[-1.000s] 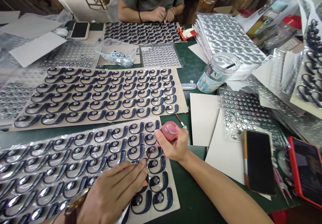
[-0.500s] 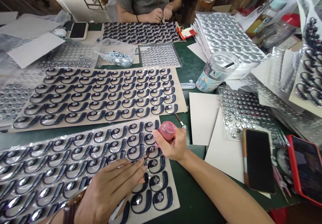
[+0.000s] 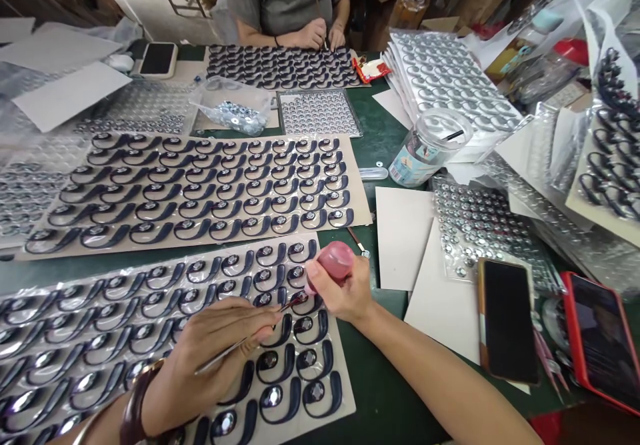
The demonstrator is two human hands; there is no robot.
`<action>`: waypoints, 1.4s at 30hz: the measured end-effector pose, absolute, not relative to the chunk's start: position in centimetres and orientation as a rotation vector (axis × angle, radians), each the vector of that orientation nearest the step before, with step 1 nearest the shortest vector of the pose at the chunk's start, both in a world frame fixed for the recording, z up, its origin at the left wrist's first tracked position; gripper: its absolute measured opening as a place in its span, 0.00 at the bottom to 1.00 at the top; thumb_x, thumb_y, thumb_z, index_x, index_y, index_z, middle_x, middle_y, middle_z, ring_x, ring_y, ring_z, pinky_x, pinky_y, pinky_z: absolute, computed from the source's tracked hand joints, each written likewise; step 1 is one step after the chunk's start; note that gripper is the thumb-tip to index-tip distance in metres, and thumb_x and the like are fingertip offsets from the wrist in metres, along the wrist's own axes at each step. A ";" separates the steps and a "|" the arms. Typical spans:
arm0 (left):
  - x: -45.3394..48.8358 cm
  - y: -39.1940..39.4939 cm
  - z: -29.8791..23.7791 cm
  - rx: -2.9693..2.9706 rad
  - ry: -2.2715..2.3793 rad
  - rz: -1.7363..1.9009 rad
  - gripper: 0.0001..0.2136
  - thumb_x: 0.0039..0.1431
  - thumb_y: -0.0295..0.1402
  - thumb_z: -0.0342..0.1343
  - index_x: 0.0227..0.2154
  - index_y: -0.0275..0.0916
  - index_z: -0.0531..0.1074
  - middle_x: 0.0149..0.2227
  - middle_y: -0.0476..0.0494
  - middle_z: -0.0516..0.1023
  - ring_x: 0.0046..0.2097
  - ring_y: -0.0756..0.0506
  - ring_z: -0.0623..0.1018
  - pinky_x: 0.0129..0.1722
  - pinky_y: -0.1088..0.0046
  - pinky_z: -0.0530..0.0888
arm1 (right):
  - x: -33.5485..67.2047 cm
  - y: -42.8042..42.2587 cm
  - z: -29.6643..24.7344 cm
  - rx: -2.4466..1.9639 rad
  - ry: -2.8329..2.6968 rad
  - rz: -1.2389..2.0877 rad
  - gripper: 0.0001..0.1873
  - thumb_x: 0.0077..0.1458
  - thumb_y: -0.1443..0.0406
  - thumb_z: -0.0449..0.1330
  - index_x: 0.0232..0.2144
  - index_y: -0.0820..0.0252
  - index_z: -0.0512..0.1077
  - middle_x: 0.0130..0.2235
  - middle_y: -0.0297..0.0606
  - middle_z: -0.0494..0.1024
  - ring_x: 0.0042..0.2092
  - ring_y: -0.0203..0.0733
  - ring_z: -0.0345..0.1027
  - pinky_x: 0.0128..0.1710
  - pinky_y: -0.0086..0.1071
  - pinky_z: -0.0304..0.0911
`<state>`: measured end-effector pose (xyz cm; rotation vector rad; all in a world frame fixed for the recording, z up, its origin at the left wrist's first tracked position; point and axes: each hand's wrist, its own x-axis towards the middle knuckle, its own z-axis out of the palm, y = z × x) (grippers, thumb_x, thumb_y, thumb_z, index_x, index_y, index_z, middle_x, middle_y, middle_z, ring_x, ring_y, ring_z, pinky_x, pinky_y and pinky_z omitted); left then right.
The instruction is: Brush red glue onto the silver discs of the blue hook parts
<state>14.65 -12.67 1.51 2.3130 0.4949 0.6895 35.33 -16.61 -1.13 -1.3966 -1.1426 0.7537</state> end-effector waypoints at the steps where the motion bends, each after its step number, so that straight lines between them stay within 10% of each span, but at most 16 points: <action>1: 14.7 -12.7 1.6 2.316 0.488 0.691 0.12 0.58 0.21 0.49 0.43 0.36 0.69 0.40 0.42 0.78 0.39 0.50 0.78 0.37 0.72 0.75 | 35.5 -16.3 -0.9 -1.385 -1.115 0.771 0.10 0.54 0.59 0.57 0.26 0.59 0.68 0.18 0.31 0.69 0.19 0.36 0.66 0.19 0.29 0.63; 42: 14.9 -13.5 -0.3 3.206 0.180 0.560 0.18 0.54 0.27 0.49 0.48 0.22 0.66 0.48 0.24 0.70 0.51 0.35 0.71 0.47 0.62 0.73 | 35.5 -13.8 -3.0 -1.533 -1.238 0.504 0.06 0.50 0.63 0.60 0.28 0.60 0.71 0.22 0.34 0.73 0.25 0.39 0.69 0.30 0.32 0.65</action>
